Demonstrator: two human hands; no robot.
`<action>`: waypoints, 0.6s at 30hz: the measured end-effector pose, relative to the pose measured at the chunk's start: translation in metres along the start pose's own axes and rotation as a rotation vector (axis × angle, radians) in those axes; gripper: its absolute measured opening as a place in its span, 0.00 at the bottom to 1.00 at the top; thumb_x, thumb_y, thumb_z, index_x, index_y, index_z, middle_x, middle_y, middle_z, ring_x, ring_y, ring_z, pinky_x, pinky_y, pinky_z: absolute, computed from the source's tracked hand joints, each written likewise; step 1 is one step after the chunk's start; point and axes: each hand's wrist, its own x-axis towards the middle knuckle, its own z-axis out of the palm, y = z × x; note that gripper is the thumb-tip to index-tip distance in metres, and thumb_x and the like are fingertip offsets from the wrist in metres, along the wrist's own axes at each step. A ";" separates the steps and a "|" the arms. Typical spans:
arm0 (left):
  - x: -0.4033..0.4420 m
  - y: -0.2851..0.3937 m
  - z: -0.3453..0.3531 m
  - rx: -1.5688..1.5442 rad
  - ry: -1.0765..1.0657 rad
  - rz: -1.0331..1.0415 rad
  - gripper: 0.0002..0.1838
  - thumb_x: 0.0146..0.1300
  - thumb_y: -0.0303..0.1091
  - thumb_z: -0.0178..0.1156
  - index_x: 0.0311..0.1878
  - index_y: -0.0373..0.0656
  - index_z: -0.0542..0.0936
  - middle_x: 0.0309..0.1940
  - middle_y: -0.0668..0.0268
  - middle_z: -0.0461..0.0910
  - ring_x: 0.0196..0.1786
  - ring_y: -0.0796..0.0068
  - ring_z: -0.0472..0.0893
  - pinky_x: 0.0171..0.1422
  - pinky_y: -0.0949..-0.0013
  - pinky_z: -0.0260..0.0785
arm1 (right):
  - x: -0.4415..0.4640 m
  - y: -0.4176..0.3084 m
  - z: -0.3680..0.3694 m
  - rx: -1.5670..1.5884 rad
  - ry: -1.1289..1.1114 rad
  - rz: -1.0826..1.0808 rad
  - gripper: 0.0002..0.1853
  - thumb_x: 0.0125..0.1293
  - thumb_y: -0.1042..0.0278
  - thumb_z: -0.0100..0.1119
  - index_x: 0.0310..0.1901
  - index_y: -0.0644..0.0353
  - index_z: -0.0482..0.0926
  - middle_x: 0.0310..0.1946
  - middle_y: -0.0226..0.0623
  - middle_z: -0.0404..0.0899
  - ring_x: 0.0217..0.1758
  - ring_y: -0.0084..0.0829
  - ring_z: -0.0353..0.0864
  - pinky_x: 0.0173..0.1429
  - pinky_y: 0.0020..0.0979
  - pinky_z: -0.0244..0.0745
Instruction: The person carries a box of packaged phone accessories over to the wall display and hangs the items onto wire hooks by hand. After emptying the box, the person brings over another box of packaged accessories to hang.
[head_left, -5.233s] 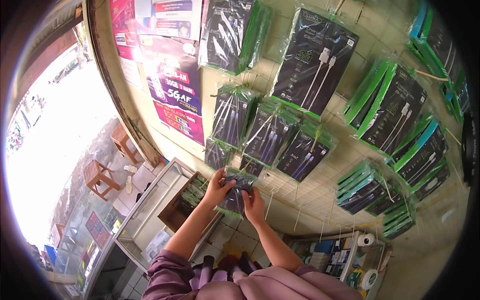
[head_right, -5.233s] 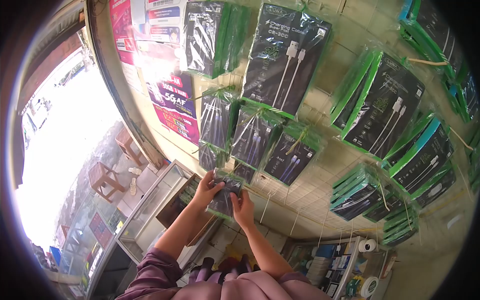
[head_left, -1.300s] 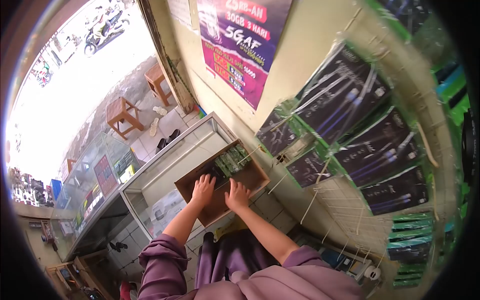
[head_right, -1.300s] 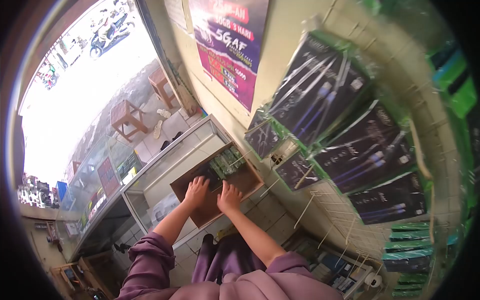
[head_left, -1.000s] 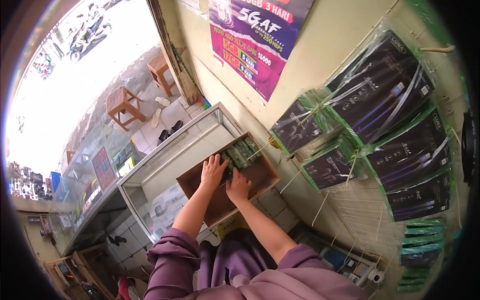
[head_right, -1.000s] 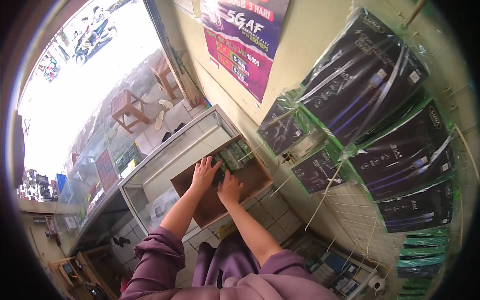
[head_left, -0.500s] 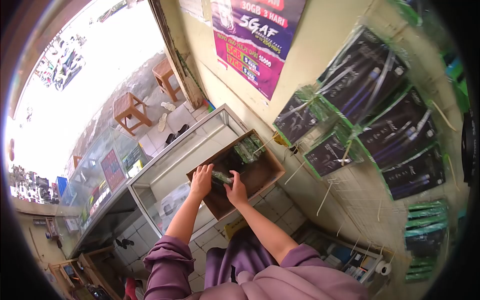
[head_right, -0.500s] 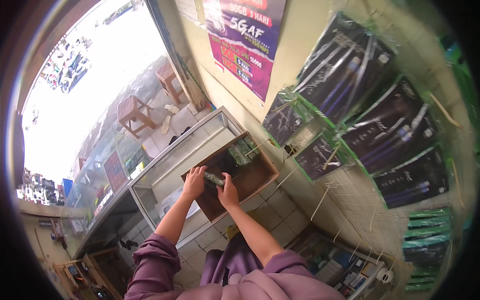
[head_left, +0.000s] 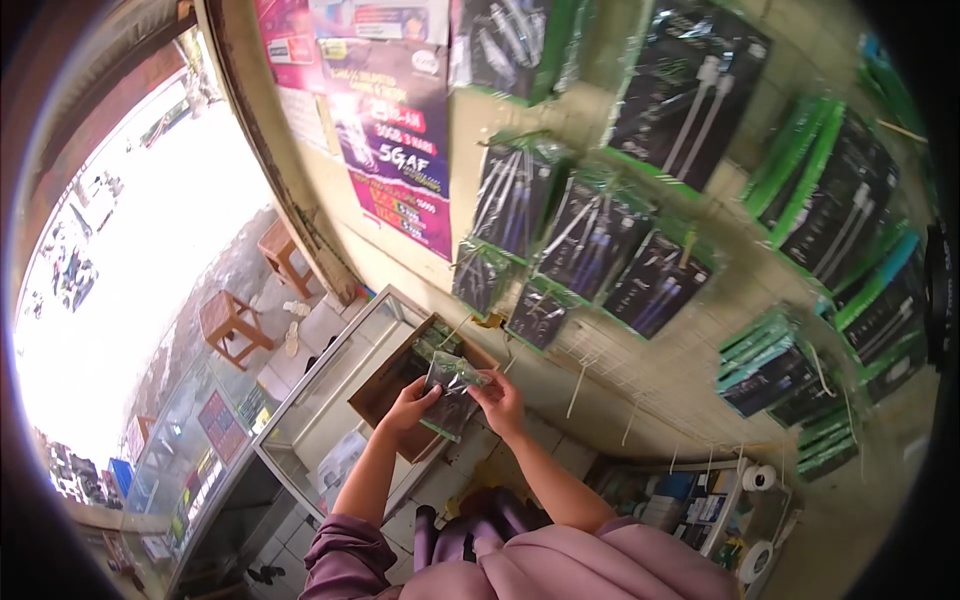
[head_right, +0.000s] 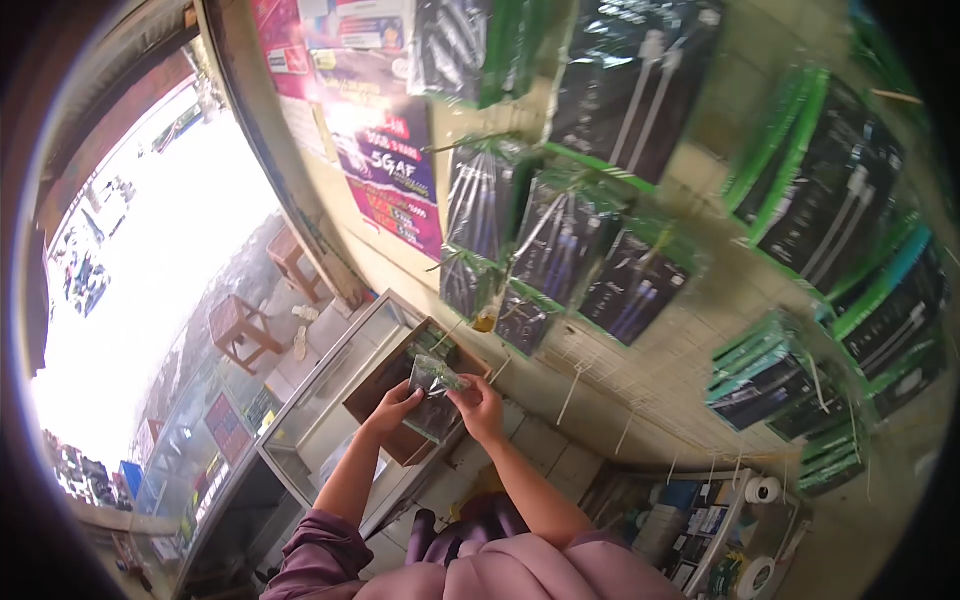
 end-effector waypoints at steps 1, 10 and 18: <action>0.004 0.006 0.016 -0.059 0.010 0.086 0.19 0.73 0.40 0.60 0.62 0.41 0.76 0.49 0.72 0.83 0.53 0.83 0.78 0.60 0.72 0.70 | -0.002 -0.017 -0.006 0.050 0.049 -0.027 0.14 0.64 0.76 0.69 0.50 0.63 0.79 0.41 0.30 0.83 0.40 0.18 0.83 0.44 0.21 0.77; 0.022 0.077 0.098 -0.217 -0.096 0.250 0.19 0.76 0.38 0.56 0.64 0.40 0.73 0.53 0.70 0.81 0.55 0.81 0.78 0.62 0.71 0.70 | -0.014 -0.076 -0.051 -0.248 0.107 -0.103 0.12 0.65 0.71 0.69 0.47 0.65 0.80 0.37 0.32 0.86 0.35 0.16 0.81 0.37 0.21 0.76; 0.041 0.087 0.107 -0.137 -0.033 0.262 0.18 0.75 0.39 0.57 0.62 0.39 0.76 0.51 0.70 0.82 0.52 0.82 0.79 0.60 0.73 0.69 | 0.002 -0.080 -0.056 -0.121 0.191 -0.205 0.14 0.66 0.67 0.69 0.47 0.67 0.80 0.34 0.36 0.87 0.33 0.17 0.82 0.33 0.22 0.75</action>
